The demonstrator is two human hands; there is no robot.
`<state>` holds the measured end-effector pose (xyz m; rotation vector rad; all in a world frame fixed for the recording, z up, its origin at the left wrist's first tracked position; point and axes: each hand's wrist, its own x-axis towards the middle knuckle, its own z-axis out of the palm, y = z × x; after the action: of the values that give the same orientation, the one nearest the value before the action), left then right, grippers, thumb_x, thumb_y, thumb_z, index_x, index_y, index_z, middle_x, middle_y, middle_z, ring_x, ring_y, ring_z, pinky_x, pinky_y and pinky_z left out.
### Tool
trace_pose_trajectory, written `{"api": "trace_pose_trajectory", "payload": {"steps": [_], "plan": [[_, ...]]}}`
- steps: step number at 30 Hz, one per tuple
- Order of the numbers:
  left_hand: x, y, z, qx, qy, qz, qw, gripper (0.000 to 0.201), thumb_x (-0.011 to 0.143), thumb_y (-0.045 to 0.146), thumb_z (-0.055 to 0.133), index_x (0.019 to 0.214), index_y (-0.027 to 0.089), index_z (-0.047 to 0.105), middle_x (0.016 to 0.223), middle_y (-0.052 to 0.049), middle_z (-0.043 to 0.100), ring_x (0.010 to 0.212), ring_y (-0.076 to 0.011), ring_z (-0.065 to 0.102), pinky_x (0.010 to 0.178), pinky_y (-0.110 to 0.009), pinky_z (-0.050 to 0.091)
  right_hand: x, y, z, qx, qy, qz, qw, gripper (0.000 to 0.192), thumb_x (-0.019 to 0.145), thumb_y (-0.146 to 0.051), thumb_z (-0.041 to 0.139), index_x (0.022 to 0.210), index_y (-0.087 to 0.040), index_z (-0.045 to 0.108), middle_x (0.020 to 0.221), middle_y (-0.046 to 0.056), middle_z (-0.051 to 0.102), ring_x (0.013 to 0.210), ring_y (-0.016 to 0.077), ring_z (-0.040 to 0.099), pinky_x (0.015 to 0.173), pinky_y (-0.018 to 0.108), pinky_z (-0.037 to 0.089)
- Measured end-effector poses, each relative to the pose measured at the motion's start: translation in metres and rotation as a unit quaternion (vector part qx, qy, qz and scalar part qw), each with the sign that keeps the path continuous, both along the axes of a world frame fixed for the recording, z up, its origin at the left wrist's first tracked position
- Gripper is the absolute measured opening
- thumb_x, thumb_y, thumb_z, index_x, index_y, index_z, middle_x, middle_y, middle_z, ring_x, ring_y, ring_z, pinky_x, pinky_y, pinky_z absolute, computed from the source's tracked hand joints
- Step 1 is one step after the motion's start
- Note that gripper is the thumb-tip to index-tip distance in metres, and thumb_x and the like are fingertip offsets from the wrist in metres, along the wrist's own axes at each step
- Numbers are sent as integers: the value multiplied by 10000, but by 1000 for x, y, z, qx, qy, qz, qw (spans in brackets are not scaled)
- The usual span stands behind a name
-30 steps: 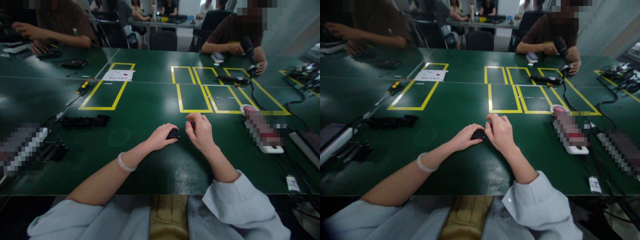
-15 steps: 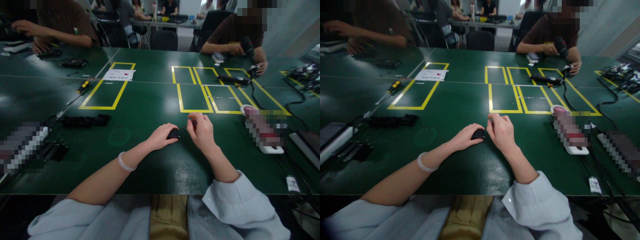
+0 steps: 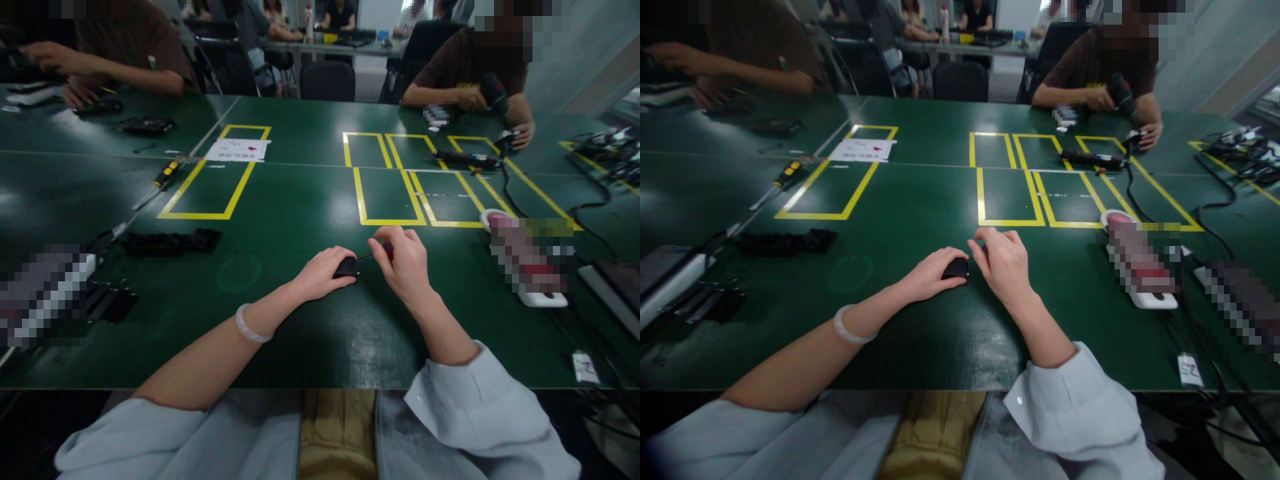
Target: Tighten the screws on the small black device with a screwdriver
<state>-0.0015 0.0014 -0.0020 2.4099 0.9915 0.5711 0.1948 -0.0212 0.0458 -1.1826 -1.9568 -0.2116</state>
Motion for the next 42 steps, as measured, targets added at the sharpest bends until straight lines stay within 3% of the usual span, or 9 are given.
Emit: {"api": "trace_pose_trajectory", "payload": {"steps": [7,16,25,35,42], "plan": [[0,-1,1,-9,-9,2,1000,363,845,350,639,1171,240,523,1151,-63,597,1065,-250,563,937,-410,445,-1,-1,1,-2,11,-2,1000,141,897,-199,442,1002,-206,536,710,-1,595,651,167,532,707,324,421],[0,0,1,-3,-4,-2,1000,356,851,355,632,1164,228,518,1154,-71,596,1067,-253,562,927,-408,449,0,-1,1,-1,0,1,1000,121,919,-331,514,916,-213,539,702,-10,602,614,145,504,682,298,404],[0,0,1,-10,-9,0,1000,364,850,352,632,1175,236,517,1159,-68,595,1087,-252,558,954,-414,437,-2,-1,1,-7,22,0,1000,125,891,-216,451,984,-207,534,702,0,587,623,163,505,701,325,421],[0,0,-2,4,-7,0,1000,369,848,369,639,1166,229,515,1144,-65,598,1067,-249,564,927,-401,451,0,0,-2,-2,10,9,1000,110,923,-317,506,943,-212,536,691,-12,580,613,146,501,680,305,419],[0,0,1,-5,-3,-2,1000,362,849,352,639,1168,237,512,1160,-66,594,1083,-254,561,943,-411,445,-1,0,-1,5,21,2,1000,144,924,-233,434,1034,-208,523,727,7,601,633,163,520,689,326,432]]}}
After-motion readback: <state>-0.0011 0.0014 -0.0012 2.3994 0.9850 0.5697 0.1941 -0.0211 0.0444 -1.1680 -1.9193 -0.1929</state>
